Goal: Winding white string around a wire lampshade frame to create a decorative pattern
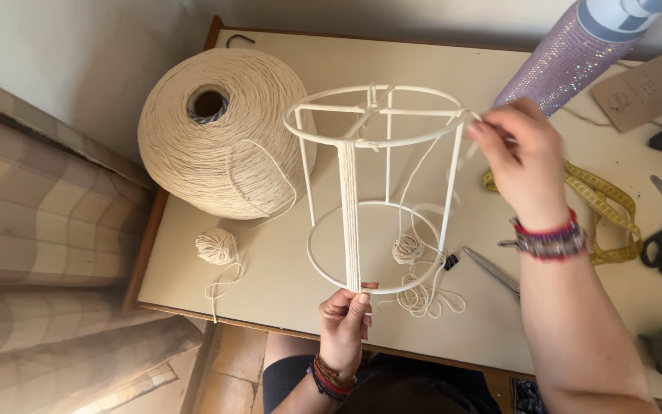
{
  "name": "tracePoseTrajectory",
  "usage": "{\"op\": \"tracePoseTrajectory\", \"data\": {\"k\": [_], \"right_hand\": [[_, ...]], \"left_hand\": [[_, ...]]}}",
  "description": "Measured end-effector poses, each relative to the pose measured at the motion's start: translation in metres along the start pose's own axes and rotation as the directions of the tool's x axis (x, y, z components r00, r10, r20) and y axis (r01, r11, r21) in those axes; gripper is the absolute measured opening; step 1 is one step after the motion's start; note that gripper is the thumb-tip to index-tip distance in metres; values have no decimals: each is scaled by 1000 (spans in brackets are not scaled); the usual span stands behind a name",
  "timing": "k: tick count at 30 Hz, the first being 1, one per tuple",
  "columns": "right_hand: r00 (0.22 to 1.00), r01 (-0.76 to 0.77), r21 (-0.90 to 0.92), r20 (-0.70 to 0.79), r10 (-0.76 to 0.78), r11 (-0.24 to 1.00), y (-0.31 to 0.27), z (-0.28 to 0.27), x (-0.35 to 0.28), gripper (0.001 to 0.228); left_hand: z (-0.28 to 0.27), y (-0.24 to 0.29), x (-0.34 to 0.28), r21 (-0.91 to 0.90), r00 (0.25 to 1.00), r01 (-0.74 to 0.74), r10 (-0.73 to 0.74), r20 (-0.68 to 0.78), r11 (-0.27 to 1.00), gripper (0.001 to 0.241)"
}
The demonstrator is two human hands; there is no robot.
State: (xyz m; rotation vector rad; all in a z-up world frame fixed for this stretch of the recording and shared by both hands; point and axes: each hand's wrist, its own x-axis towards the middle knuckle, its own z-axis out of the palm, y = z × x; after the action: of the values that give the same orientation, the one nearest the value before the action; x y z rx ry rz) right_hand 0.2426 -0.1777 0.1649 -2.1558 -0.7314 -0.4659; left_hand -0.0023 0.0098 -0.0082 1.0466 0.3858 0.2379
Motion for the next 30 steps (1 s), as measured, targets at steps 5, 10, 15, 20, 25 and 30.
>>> {"op": "tracePoseTrajectory", "data": {"k": [5,10,15,20,25,30], "right_hand": [[971,215,-115,129,-200,970,-47,-19,-61,3],[673,339,43,687,-274,940,-50,-27,-112,13],[967,193,-630,252,-37,752,-81,-57,-93,28],[959,276,-139,-30,-283,951,-133,-35,-22,34],[904,424,-9,68,-422,906,-128,-4,16,13],[949,298,124,71,-308,946,-99,-4,13,8]], "left_hand": [[6,7,-2,3,999,37,-37,-16,999,22],[9,5,-1,-11,1000,23,-23,5,1000,24],[4,-2,-1,31,999,12,-13,37,999,22],[2,-12,-5,3,999,-4,4,40,1000,16],[-4,-10,-7,19,1000,13,-13,28,1000,15],[-8,4,1,15,989,-74,71,130,997,24]]}}
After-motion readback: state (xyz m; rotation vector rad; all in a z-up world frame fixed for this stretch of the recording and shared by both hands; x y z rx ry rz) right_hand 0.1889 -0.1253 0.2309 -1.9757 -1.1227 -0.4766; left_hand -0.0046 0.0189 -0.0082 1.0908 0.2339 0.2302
